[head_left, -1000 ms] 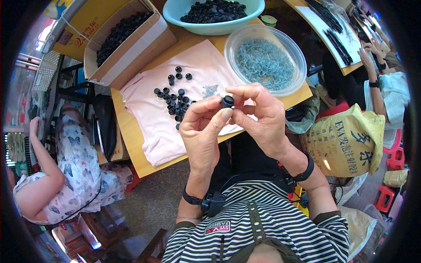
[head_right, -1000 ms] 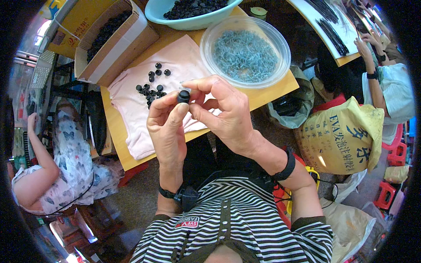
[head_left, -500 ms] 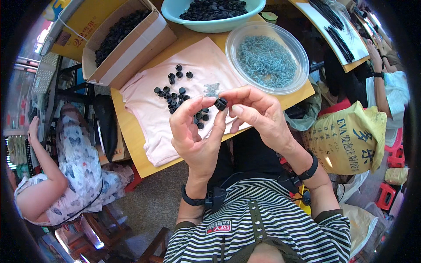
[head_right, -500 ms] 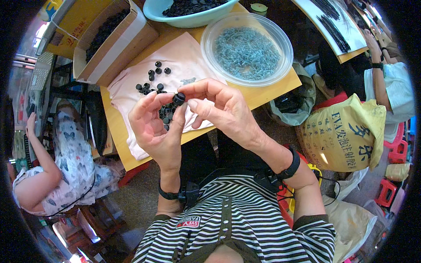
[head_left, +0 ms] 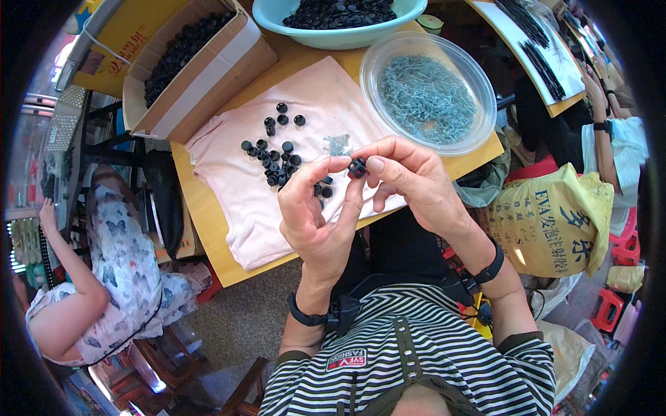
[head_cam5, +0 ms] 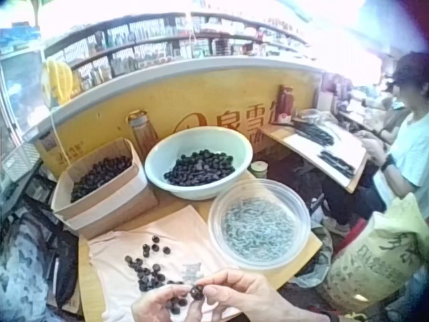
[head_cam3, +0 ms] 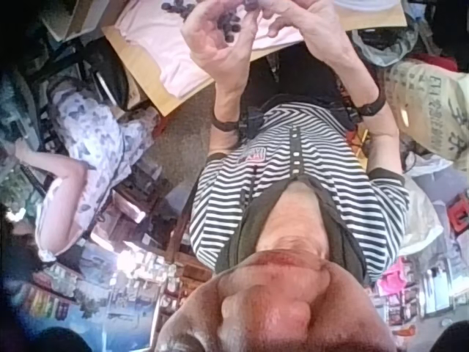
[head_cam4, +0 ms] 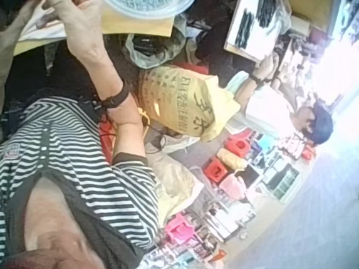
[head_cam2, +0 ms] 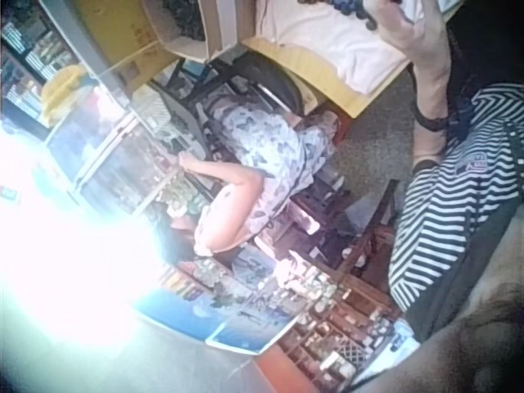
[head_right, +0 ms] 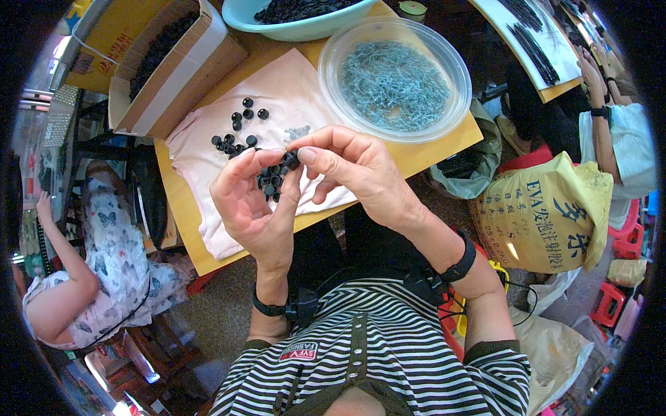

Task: Inserting silver metal pins into black circular plastic components.

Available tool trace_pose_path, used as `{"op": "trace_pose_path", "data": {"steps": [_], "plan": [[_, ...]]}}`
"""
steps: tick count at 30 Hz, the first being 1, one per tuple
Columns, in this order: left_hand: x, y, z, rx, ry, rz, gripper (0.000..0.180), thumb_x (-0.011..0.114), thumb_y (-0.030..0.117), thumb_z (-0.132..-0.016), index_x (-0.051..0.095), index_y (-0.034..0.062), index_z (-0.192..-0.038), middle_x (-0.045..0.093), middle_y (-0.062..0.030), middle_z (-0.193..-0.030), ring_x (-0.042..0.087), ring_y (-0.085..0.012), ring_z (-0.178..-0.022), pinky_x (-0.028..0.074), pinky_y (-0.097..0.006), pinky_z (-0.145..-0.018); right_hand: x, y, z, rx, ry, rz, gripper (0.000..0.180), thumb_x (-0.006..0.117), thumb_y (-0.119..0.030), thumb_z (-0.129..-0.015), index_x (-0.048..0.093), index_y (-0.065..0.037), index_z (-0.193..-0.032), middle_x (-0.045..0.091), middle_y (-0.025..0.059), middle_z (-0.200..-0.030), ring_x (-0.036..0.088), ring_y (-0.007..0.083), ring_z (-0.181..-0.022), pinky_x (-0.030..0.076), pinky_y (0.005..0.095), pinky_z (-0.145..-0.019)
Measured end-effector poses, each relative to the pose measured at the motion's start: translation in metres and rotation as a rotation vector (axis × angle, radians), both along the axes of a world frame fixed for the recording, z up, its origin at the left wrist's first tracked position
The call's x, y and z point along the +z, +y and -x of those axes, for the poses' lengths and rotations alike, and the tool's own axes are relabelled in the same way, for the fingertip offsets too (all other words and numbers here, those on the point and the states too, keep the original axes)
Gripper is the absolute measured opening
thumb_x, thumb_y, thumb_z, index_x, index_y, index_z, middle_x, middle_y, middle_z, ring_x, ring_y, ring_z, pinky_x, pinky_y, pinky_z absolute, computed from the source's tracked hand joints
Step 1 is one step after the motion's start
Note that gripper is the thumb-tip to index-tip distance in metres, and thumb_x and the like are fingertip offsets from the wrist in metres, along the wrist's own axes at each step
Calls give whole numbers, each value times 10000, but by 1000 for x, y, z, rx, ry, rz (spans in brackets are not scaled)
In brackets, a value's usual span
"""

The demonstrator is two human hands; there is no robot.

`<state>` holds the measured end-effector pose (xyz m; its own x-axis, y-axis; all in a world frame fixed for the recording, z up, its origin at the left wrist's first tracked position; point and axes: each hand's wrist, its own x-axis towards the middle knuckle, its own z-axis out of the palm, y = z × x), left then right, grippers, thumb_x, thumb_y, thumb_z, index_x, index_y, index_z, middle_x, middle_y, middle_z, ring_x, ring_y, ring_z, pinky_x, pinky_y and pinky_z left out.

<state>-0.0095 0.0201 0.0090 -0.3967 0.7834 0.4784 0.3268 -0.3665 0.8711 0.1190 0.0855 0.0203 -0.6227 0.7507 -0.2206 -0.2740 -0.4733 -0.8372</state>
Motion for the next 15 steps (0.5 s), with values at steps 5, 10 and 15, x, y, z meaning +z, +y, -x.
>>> {"op": "trace_pose_path", "data": {"steps": [5,10,15], "plan": [[-3,0,6,-17,-54,-13,550,656,-136,-719,393,6,-1181,547,-138,-1028,559,-191,-963,454,-314,-880,-5,4,8,25,16,50,271,587,-223,-893,608,-2,-1049,602,30,-850,562,50,-651,489,171,-577],[-4,0,13,-46,-167,13,470,643,-136,-730,458,-17,-1145,557,-128,-1050,559,-184,-967,453,-303,-884,0,5,14,-6,-29,-56,249,575,-225,-901,614,-1,-1002,577,4,-796,546,45,-655,477,170,-566],[-9,-7,20,-42,-524,185,347,628,-126,-753,555,-33,-1080,551,-114,-1076,569,-168,-974,453,-281,-892,-5,7,20,-12,-61,-117,230,592,-219,-891,615,1,-956,586,14,-806,540,37,-655,471,174,-556]]}}
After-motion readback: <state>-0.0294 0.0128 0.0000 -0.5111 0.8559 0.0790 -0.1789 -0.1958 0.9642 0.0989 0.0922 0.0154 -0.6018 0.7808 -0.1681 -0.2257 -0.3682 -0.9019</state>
